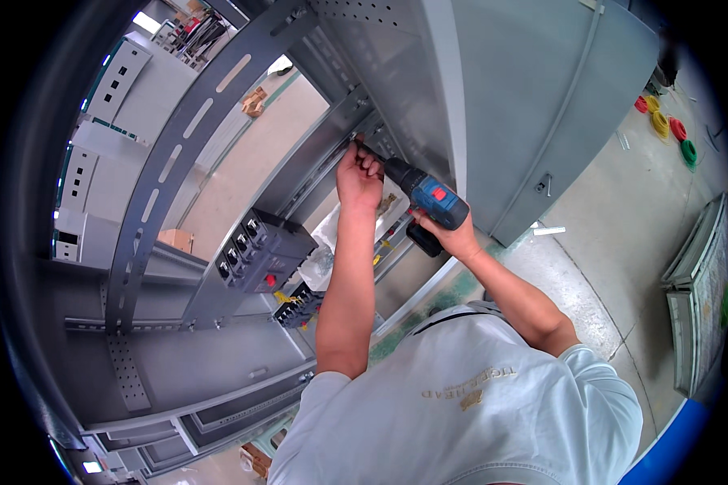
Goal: The person uses a cordless drill to fasten screws into a metal electrical cabinet, securing a horizontal rail and components. The person briefly pauses to retrieve a parts tray and a metal rail from the floor, then resumes drilling.
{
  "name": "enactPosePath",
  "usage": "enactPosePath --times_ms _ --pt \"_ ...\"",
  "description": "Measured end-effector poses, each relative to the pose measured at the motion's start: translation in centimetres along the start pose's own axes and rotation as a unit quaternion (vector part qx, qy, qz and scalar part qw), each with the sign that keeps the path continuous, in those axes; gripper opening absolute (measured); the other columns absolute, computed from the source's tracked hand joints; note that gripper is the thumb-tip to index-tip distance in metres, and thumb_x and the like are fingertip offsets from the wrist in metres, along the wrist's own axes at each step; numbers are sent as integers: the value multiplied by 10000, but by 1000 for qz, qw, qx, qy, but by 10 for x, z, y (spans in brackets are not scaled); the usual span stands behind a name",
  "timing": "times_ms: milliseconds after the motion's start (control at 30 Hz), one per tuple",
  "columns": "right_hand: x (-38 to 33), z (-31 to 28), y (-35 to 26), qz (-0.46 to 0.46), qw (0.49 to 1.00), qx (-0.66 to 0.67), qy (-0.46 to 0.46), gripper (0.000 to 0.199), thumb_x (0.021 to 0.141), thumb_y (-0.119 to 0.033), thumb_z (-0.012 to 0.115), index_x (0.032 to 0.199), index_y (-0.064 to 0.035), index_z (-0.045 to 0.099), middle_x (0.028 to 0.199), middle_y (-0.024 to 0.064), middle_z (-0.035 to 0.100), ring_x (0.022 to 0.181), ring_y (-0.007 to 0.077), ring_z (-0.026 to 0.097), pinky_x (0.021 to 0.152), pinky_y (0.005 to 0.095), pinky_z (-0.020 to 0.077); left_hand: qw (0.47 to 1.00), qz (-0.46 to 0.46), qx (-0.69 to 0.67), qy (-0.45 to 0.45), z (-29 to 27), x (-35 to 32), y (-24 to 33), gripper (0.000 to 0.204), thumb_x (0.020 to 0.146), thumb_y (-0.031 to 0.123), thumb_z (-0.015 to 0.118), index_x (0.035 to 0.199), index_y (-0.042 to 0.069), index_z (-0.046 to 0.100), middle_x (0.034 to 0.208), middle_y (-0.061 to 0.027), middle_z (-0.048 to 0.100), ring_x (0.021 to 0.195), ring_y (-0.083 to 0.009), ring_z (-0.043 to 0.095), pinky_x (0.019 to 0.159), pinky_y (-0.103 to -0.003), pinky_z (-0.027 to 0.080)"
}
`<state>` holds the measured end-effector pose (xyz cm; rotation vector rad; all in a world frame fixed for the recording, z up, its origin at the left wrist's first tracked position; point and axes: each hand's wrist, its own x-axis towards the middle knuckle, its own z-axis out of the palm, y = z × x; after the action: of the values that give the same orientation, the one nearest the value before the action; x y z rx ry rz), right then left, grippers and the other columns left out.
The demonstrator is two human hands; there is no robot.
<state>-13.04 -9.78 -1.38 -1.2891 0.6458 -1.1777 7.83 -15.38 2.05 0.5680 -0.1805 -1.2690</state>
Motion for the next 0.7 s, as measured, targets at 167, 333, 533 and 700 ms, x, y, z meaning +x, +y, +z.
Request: enactPosePath --times_ms 167,333,533,700 --pt "2 0 0 4 1000 -2 -4 610 798 -49 775 1352 11 527 993 21 680 844 68 615 813 258 527 1000 2 -1 9 2 -1 0 238 978 190 583 1121 9 640 736 31 477 588 -82 410 482 -212 322" --pt "2 -2 8 -4 999 -34 -5 617 780 -41 778 1341 17 527 1064 67 679 942 119 620 903 284 501 998 20 43 33 4 -3 0 222 969 226 609 1056 26 650 727 39 470 574 -77 383 472 -218 285" --pt "8 1 -3 -88 990 -114 1 629 753 -6 763 1337 0 531 1192 139 658 1050 209 644 970 312 476 988 32 132 72 1 -5 1 237 957 286 640 1008 54 654 663 56 442 534 -61 347 454 -224 245" --pt "10 -1 -2 -97 989 -113 -9 641 747 3 758 1346 -13 529 1202 141 656 1069 240 653 977 320 477 988 24 123 91 3 -2 2 225 958 286 641 994 64 651 642 63 413 508 -54 326 441 -224 226"
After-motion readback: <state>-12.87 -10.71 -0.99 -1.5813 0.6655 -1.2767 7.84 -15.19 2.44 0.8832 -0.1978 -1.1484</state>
